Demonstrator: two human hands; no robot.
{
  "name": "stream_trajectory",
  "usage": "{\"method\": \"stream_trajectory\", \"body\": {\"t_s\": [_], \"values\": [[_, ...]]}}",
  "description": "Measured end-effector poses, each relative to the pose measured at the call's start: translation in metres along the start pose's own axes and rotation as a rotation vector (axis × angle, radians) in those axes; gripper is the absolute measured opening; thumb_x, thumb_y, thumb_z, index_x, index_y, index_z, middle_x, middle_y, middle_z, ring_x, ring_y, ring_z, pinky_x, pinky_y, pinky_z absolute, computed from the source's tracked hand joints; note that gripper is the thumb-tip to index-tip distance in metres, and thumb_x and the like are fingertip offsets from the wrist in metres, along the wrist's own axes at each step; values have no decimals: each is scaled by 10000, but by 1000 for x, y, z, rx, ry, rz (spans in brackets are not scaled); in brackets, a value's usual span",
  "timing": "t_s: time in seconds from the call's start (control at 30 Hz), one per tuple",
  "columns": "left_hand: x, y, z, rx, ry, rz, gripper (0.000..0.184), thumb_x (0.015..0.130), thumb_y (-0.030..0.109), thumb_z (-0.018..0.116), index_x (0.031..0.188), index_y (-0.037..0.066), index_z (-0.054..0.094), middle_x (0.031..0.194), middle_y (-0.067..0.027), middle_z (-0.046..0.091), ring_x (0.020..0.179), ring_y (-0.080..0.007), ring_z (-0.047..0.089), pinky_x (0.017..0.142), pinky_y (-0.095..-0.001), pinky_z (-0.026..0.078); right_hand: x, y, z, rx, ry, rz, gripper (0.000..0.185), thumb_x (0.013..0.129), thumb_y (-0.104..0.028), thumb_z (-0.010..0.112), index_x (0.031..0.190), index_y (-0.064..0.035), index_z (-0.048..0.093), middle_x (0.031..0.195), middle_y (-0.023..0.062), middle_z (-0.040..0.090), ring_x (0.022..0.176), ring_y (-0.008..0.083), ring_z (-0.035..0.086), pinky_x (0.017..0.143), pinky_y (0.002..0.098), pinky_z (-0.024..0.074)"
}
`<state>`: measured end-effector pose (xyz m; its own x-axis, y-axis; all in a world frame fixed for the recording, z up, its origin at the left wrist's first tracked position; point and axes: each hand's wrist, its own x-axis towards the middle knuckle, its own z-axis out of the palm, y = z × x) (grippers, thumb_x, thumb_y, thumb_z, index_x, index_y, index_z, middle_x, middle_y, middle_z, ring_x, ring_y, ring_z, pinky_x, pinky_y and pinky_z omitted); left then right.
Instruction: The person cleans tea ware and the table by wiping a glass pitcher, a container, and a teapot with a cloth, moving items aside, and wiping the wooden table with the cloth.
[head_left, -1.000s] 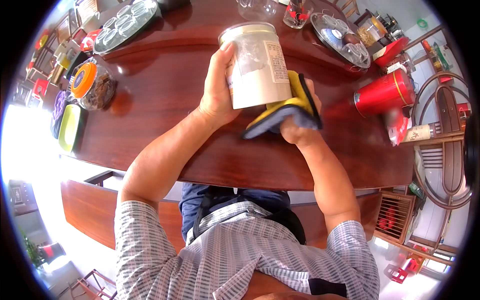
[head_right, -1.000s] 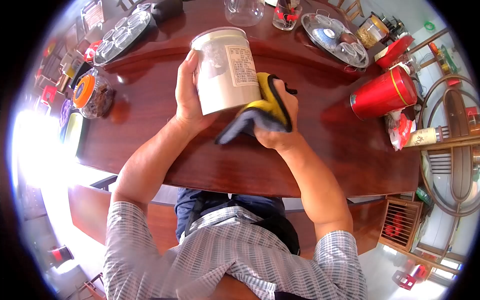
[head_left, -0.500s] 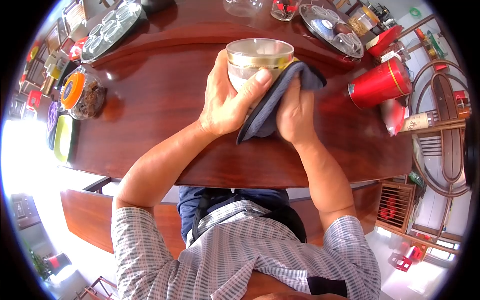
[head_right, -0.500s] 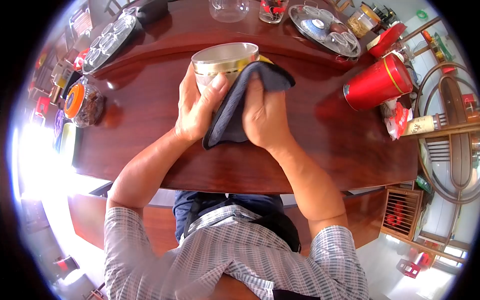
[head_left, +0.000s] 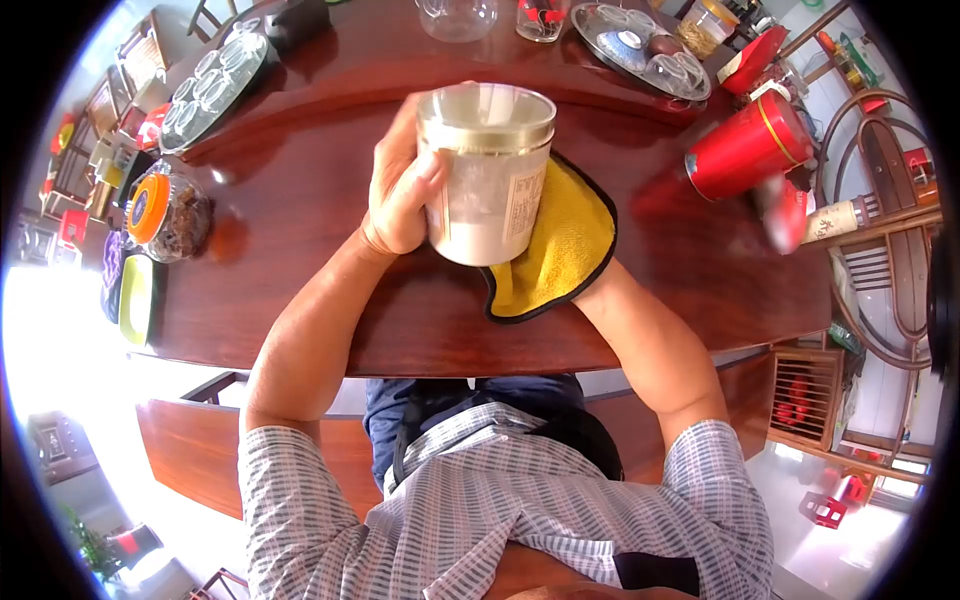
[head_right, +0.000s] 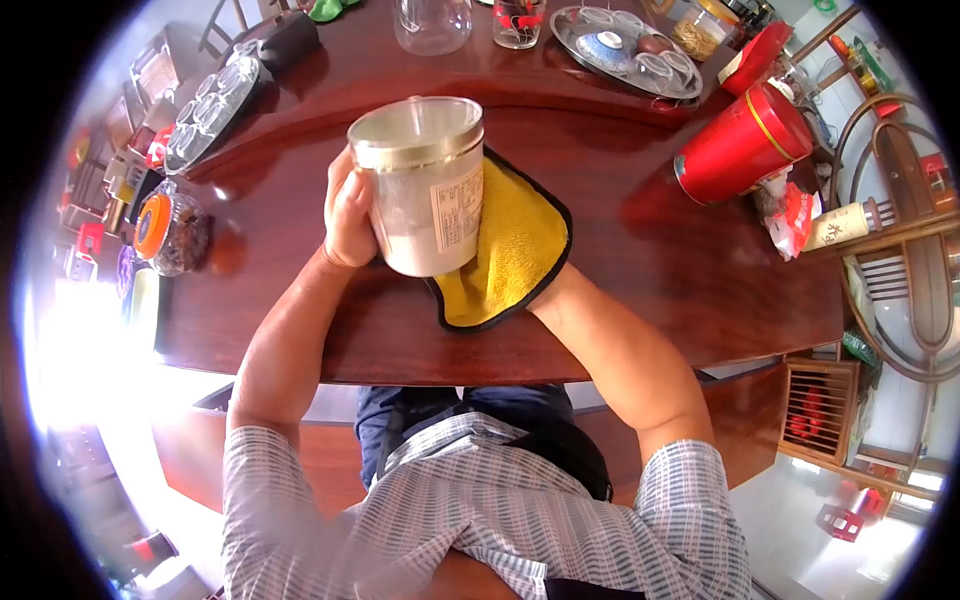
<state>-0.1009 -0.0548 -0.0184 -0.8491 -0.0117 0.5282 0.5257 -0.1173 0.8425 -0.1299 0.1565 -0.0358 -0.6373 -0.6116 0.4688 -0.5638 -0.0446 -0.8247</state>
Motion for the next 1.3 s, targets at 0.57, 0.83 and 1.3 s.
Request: {"method": "stream_trajectory", "body": {"t_s": [0.57, 0.83, 1.3], "values": [[-11, 11, 51, -119, 345, -99, 596, 1159, 454, 266, 1331, -21, 581, 1259, -135, 680, 1148, -204, 625, 1032, -362, 482, 19, -28, 17, -370, 342, -295, 424, 947, -289, 722, 1234, 16, 660, 1264, 218, 668, 1131, 406, 653, 974, 472, 513], [-13, 1, 49, -220, 392, -196, 488, 1133, 429, 411, 1265, 1, 605, 1179, -84, 659, 1109, -164, 549, 1026, -334, 427, 21, -21, 23, 52, 532, 84, 354, 1101, -239, 448, 1030, 11, 688, 1016, 204, 731, 956, 360, 716, 828, 466, 531], [-4, -15, 13, -370, 312, -277, 743, 1084, 620, 378, 1363, -25, 617, 1296, -167, 707, 1168, -279, 679, 1050, -415, 527, 13, 9, 5, 457, -116, -20, 546, 1046, -153, 647, 1544, -75, 437, 1506, 113, 567, 1337, 228, 580, 1136, 389, 482]]}}
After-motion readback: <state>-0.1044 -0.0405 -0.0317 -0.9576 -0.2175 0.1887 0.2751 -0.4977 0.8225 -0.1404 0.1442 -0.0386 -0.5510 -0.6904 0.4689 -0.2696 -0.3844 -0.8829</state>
